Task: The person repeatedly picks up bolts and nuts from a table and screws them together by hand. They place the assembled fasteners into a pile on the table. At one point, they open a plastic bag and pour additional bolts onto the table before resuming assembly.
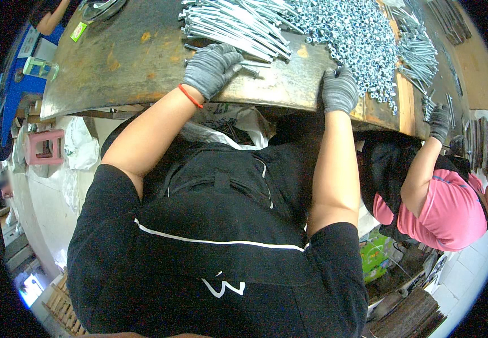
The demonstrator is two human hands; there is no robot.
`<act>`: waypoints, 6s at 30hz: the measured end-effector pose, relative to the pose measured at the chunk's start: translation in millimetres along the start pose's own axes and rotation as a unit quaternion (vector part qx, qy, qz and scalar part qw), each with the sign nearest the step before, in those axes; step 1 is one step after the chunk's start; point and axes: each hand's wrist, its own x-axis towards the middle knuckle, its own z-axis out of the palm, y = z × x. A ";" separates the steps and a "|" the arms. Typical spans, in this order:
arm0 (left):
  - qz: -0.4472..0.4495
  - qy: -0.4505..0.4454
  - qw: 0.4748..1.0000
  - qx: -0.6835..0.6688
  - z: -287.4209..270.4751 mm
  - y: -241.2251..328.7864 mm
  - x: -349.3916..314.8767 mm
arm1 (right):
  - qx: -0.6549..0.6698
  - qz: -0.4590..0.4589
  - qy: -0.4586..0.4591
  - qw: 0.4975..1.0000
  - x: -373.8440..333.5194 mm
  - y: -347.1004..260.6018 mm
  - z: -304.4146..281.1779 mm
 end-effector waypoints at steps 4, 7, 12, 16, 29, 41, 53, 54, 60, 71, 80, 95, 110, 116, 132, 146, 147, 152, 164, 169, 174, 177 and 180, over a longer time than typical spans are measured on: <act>-0.025 0.110 0.990 -0.086 -11.9 -5.8 -15.1 | 0.398 0.005 -0.079 0.914 -44.0 -32.7 -20.9; -0.020 0.061 0.987 -0.147 -39.8 17.8 -26.8 | 0.493 -0.061 -0.105 0.861 -86.2 -43.3 -24.2; -0.043 -0.070 0.980 -0.182 -51.2 54.8 -64.1 | 0.627 -0.050 -0.281 0.724 -126.0 -65.8 -48.7; -0.047 -0.093 0.957 -0.272 -41.7 51.4 -84.2 | 0.570 -0.136 -0.301 0.753 -126.4 -62.0 -56.9; -0.031 -0.082 0.931 -0.354 -43.6 74.2 -87.8 | 0.585 -0.062 -0.268 0.763 -142.6 -82.3 -49.5; -0.169 -0.160 0.845 -0.482 -44.0 28.4 -116.3 | 0.390 -0.294 -0.235 0.840 -164.3 -85.8 -47.9; -0.123 -0.407 0.897 -0.121 98.1 -20.3 -119.2 | 0.206 -0.202 -0.287 0.914 -153.7 -39.2 -6.2; -0.100 -0.464 0.871 -0.126 103.2 -19.9 -122.8 | 0.241 -0.176 -0.266 0.917 -148.4 -39.0 -16.3; 0.039 -0.441 0.802 -0.402 -14.6 47.3 -57.0 | 0.151 -0.015 -0.021 0.988 -53.5 19.1 -20.4; -0.240 -0.296 0.919 -0.102 -33.6 18.1 -2.5 | 0.008 0.046 -0.053 0.998 -12.5 -16.3 -16.2; -0.375 -0.040 0.863 -0.336 -34.2 -19.7 -90.2 | 0.074 -0.013 -0.024 0.997 13.3 22.7 16.2; -0.287 0.041 0.757 -0.585 -55.8 27.5 -112.5 | 0.130 -0.049 -0.033 0.990 -20.1 -12.6 -8.3; -0.154 -0.122 0.877 -0.439 -55.2 42.6 -108.1 | 0.544 -0.059 -0.342 0.764 -135.7 -72.6 -58.9; -0.171 -0.193 0.805 -0.534 -65.7 38.2 -108.9 | 0.410 -0.348 -0.229 0.811 -132.6 -79.6 -75.1; -0.377 0.026 0.724 -0.577 -53.0 29.8 -101.8 | 0.672 -0.178 -0.342 0.632 -184.2 -119.2 -80.9; -0.107 -0.368 0.906 -0.181 16.4 -1.0 -103.3 | 0.199 -0.195 -0.317 0.907 -173.5 -50.5 -6.9; -0.104 -0.335 0.926 -0.139 41.5 -10.9 -110.5 | 0.218 -0.170 -0.313 0.909 -170.1 -50.1 -8.0; -0.024 -0.506 0.840 -0.194 60.7 15.0 -95.6 | 0.231 -0.126 -0.116 0.958 -121.2 -14.1 -22.0; 0.024 -0.016 0.991 0.133 11.9 5.6 33.2 | -0.059 -0.007 -0.063 0.996 14.4 -39.8 -9.5; 0.082 -0.035 0.989 0.120 5.6 -2.4 40.6 | -0.058 0.010 -0.050 0.997 17.4 -37.0 -0.8; -0.008 -0.007 0.999 -0.048 -18.6 -10.6 28.9 | 0.058 -0.034 -0.003 0.998 -5.2 -28.8 -1.6; -0.054 0.240 0.913 -0.324 -32.5 -11.7 9.6 | 0.154 -0.056 0.074 0.984 -5.0 -20.9 9.0; -0.149 0.257 0.833 -0.466 -57.2 -2.2 -22.2 | 0.215 -0.089 0.120 0.965 -1.4 -12.0 14.0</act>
